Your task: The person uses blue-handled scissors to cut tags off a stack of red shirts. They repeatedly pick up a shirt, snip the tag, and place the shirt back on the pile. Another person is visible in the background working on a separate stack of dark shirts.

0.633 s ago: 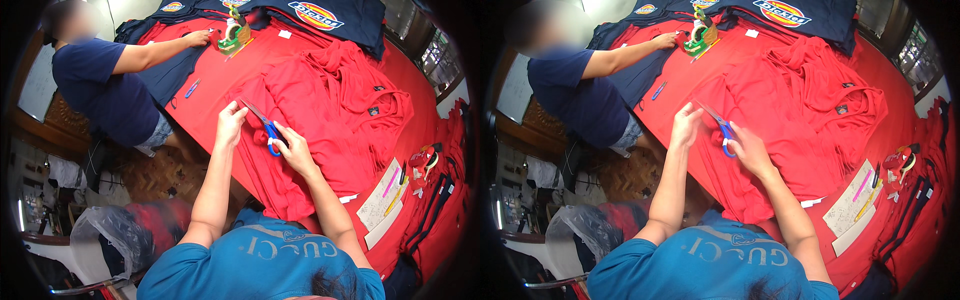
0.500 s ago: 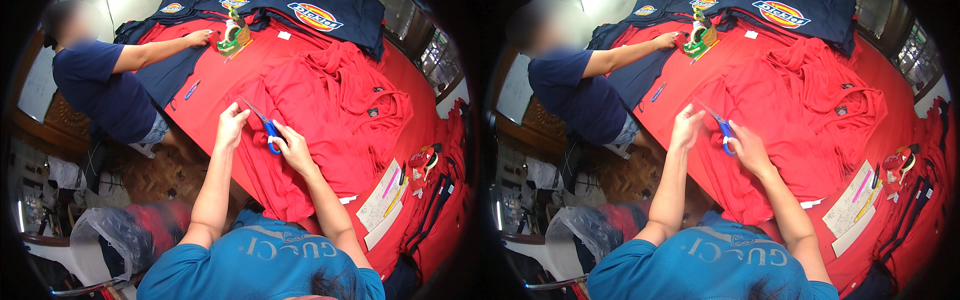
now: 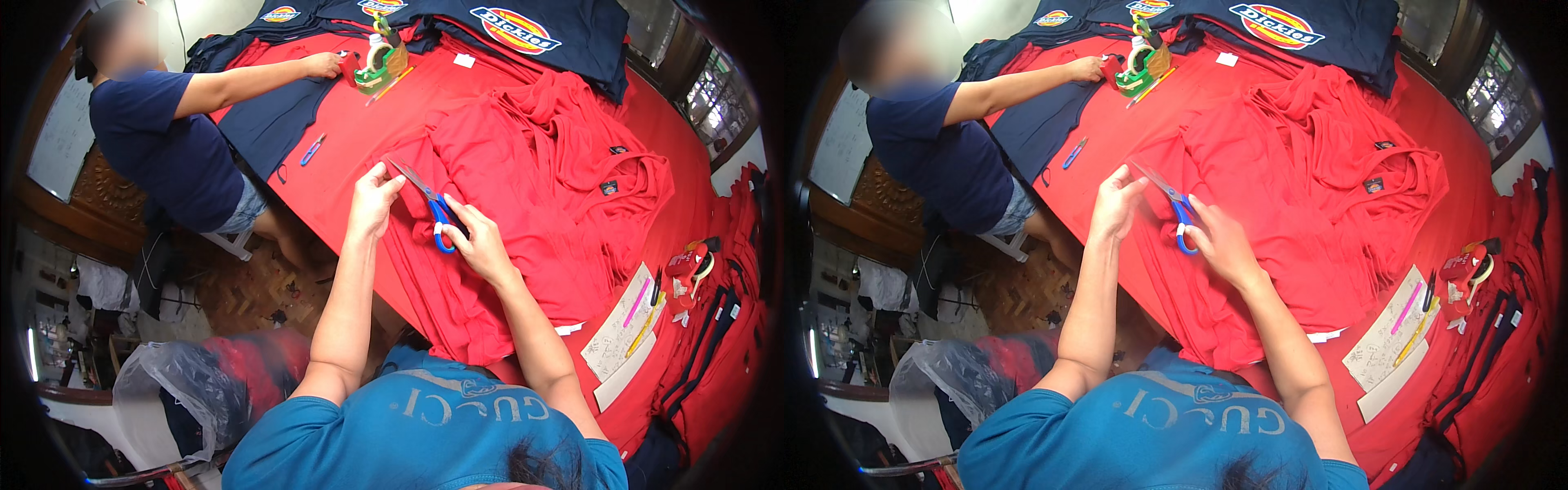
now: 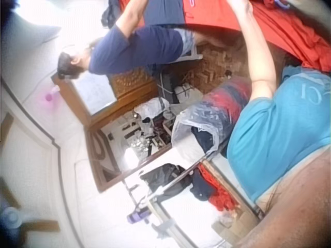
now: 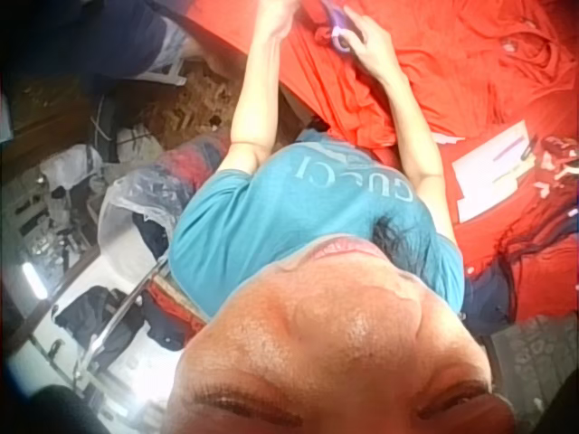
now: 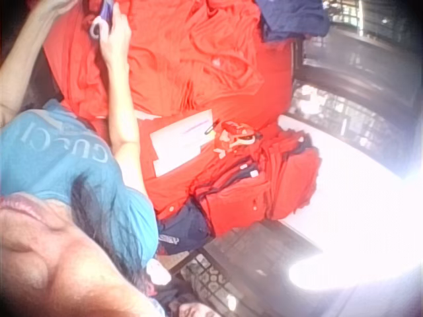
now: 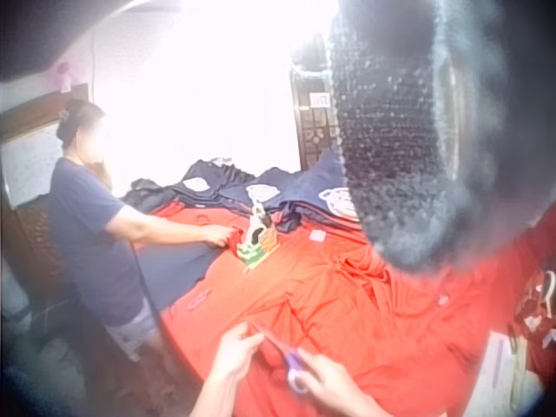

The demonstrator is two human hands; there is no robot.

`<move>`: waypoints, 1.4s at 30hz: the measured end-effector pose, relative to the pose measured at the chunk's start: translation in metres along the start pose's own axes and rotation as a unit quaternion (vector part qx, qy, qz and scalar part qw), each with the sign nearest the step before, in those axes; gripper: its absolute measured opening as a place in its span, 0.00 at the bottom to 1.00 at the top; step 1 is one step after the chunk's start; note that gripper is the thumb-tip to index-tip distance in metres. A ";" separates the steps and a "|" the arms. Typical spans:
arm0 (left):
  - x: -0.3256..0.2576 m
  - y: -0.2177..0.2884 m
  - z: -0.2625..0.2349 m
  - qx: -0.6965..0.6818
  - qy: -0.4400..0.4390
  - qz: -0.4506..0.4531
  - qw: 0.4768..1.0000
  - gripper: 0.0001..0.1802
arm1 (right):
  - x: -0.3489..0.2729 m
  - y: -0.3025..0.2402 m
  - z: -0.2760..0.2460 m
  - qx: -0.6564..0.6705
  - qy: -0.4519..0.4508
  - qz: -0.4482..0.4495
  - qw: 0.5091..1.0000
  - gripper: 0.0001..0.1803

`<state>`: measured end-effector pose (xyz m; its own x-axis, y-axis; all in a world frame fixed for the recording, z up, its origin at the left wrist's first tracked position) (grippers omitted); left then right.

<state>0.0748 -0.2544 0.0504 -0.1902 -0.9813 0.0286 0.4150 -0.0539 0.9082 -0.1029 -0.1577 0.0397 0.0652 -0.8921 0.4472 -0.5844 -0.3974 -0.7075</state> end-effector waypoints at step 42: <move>0.022 -0.023 -0.046 0.065 0.060 0.005 0.996 0.13 | -0.049 -0.024 -0.046 0.369 0.060 0.201 0.905 0.22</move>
<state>0.1019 -0.2836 0.0108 -0.0753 -0.9971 -0.0062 0.2964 -0.0283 0.9546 -0.1295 -0.0945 0.0595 -0.1467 -0.9843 0.0977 0.1617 -0.1213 -0.9794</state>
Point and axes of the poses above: each hand's wrist, its own x-axis towards the middle knuckle, its own z-axis out of the palm, y = z × x, the point moved 4 cm from there along x, towards the middle knuckle, and after that the axes turned 7 degrees about -x, right-handed, at the moved point
